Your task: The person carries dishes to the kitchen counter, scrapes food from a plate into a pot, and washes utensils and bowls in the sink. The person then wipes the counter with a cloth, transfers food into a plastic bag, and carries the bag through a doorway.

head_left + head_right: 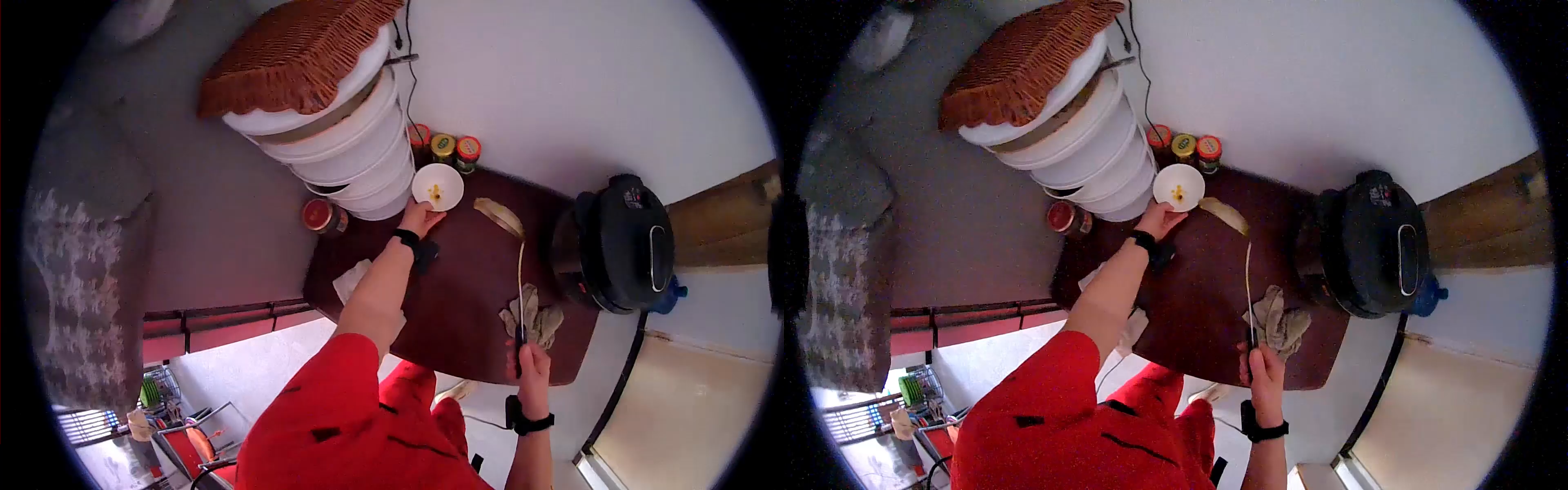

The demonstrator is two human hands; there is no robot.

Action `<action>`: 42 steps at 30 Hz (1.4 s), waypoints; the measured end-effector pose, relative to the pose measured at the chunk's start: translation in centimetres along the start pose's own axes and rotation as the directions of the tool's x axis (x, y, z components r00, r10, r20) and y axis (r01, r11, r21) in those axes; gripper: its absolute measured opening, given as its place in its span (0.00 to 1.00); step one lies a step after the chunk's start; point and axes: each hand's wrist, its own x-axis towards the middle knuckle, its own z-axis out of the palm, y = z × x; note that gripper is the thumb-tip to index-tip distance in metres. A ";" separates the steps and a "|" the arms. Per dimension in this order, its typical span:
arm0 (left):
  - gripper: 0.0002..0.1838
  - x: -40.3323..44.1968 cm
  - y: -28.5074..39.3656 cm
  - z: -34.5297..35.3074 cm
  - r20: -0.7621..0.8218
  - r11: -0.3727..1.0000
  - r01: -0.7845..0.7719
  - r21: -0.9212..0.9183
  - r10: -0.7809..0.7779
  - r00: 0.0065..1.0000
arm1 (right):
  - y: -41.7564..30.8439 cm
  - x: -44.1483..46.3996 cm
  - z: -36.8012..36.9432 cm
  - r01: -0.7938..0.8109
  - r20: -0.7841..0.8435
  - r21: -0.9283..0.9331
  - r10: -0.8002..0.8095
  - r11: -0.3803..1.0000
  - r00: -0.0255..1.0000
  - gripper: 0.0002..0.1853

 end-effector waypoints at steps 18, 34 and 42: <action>0.36 -52.1 -12.6 5.2 0.414 0.863 0.142 0.485 -0.369 0.832 | 8.4 -31.5 -8.6 0.288 -0.141 -0.372 -0.361 0.882 0.922 0.12; 0.36 -68.7 -6.0 0.4 0.544 0.798 -0.052 0.601 -0.360 0.758 | 10.9 -49.7 -3.4 0.226 -0.150 0.145 -0.205 0.963 0.967 0.17; 0.30 -38.9 16.3 -7.3 0.040 0.914 -0.395 0.089 0.393 0.919 | 6.6 -41.1 2.5 0.164 -0.267 -0.003 -0.159 0.986 0.951 0.21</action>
